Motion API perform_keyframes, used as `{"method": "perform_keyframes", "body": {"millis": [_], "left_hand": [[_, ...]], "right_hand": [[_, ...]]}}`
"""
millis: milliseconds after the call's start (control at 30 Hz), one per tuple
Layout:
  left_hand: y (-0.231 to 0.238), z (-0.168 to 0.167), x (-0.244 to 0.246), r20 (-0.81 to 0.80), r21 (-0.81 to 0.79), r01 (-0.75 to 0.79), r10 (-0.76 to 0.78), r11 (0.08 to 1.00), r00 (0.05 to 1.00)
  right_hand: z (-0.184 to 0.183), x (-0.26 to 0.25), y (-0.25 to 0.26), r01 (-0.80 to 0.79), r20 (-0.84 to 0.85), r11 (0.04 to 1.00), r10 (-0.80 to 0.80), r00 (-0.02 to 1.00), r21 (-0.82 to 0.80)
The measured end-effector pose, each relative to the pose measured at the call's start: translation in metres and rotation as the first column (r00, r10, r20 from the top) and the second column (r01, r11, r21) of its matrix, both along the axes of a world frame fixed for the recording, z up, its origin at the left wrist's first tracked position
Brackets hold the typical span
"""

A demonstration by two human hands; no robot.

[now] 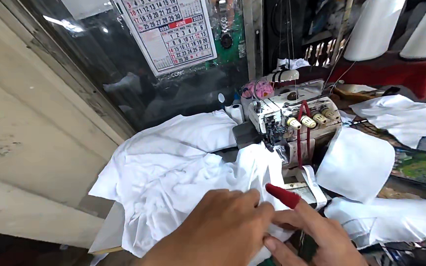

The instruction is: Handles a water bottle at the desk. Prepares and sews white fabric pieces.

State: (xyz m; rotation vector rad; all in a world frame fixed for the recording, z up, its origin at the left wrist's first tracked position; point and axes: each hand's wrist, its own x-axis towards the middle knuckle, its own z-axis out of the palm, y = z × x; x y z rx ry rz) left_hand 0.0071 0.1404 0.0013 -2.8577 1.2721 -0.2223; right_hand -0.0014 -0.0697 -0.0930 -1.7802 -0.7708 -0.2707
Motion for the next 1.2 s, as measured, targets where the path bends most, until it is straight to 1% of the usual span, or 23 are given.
{"method": "perform_keyframes", "body": {"millis": [67, 133, 200, 300, 367, 400, 433, 467, 533, 567, 600, 633, 667, 700, 733, 767, 800, 833, 867, 933, 1033, 1133, 1200], "left_hand": [[-0.002, 0.002, 0.011, 0.017, 0.048, 0.026, -0.027, 0.999, 0.999], [-0.004, 0.004, 0.017, 0.005, 0.024, 0.049, -0.049, 0.998, 0.999], [-0.002, 0.002, 0.02, -0.042, -0.04, 0.042, -0.043, 0.998, 0.998], [0.002, -0.001, 0.025, -0.218, -0.114, 0.02, -0.045, 0.993, 0.975], [0.003, 0.012, 0.029, -0.369, -0.067, 0.067, -0.087, 0.996, 0.925], [0.001, 0.022, 0.031, -0.421, -0.021, 0.113, -0.112, 0.993, 0.9], [-0.002, 0.034, 0.032, -0.416, 0.036, 0.171, -0.141, 0.985, 0.898], [-0.006, 0.045, 0.033, -0.34, 0.096, 0.204, -0.16, 0.974, 0.927], [-0.016, 0.067, 0.038, -0.005, 0.23, 0.168, -0.172, 0.958, 0.985], [-0.018, 0.076, 0.045, 0.159, 0.271, 0.133, -0.181, 0.953, 0.971], [-0.017, 0.086, 0.054, 0.245, 0.291, 0.125, -0.201, 0.948, 0.948], [-0.014, 0.094, 0.061, 0.248, 0.295, 0.14, -0.217, 0.945, 0.944], [-0.011, 0.099, 0.064, 0.186, 0.277, 0.173, -0.23, 0.945, 0.955], [-0.007, 0.1, 0.064, 0.057, 0.25, 0.204, -0.225, 0.946, 0.973], [-0.003, 0.097, 0.061, -0.132, 0.238, 0.214, -0.187, 0.947, 0.973], [-0.002, 0.091, 0.06, -0.316, 0.221, 0.211, -0.135, 0.952, 0.939], [-0.001, 0.085, 0.06, -0.424, 0.228, 0.188, -0.077, 0.955, 0.902], [0.0, 0.084, 0.061, -0.453, 0.252, 0.151, -0.022, 0.956, 0.891], [0.003, 0.087, 0.063, -0.418, 0.258, 0.113, 0.005, 0.96, 0.909], [0.009, 0.099, 0.07, -0.336, 0.184, 0.072, -0.007, 0.98, 0.942], [0.015, 0.105, 0.08, -0.351, 0.072, 0.087, -0.056, 0.994, 0.935], [0.016, 0.105, 0.085, -0.502, 0.004, 0.101, -0.086, 0.995, 0.861], [0.017, 0.106, 0.087, -0.555, 0.001, 0.096, -0.079, 0.995, 0.828]], "right_hand": [[0.002, 0.003, -0.004, 0.131, 0.017, 0.991, -0.13, 0.991, -0.034], [0.003, 0.008, -0.007, 0.149, 0.002, 0.989, -0.149, 0.989, -0.005], [0.001, 0.01, -0.011, 0.106, -0.017, 0.994, -0.106, 0.994, -0.011], [-0.002, 0.007, -0.015, 0.027, 0.024, 0.993, -0.024, 0.999, -0.114], [0.0, 0.004, -0.015, -0.026, 0.118, 0.987, 0.046, 0.992, -0.16], [0.001, 0.004, -0.014, -0.061, 0.155, 0.987, 0.084, 0.984, -0.148], [0.001, 0.005, -0.013, -0.087, 0.181, 0.99, 0.106, 0.978, -0.109], [0.0, 0.009, -0.011, -0.081, 0.196, 0.996, 0.087, 0.977, -0.04], [-0.009, 0.032, -0.006, 0.026, 0.215, 0.998, -0.04, 0.976, 0.065], [-0.019, 0.05, -0.005, 0.091, 0.239, 0.993, -0.105, 0.965, 0.069], [-0.03, 0.066, -0.008, 0.123, 0.266, 0.991, -0.135, 0.954, 0.06], [-0.038, 0.077, -0.014, 0.132, 0.304, 0.99, -0.139, 0.942, 0.045], [-0.041, 0.083, -0.021, 0.134, 0.344, 0.991, -0.132, 0.93, 0.019], [-0.04, 0.087, -0.029, 0.122, 0.372, 0.992, -0.107, 0.922, -0.017], [-0.037, 0.089, -0.036, 0.105, 0.391, 0.991, -0.067, 0.918, -0.077], [-0.035, 0.091, -0.042, 0.095, 0.406, 0.982, -0.02, 0.914, -0.166], [-0.033, 0.095, -0.048, 0.096, 0.411, 0.957, 0.026, 0.911, -0.273], [-0.031, 0.099, -0.053, 0.097, 0.41, 0.926, 0.066, 0.91, -0.365], [-0.03, 0.103, -0.058, 0.098, 0.404, 0.901, 0.09, 0.91, -0.422], [-0.022, 0.107, -0.066, 0.062, 0.381, 0.887, 0.132, 0.915, -0.457], [-0.012, 0.113, -0.069, -0.034, 0.3, 0.903, 0.178, 0.937, -0.429], [-0.015, 0.123, -0.074, -0.149, 0.152, 0.918, 0.217, 0.964, -0.368], [-0.018, 0.127, -0.078, -0.181, 0.117, 0.936, 0.225, 0.967, -0.302]]}}
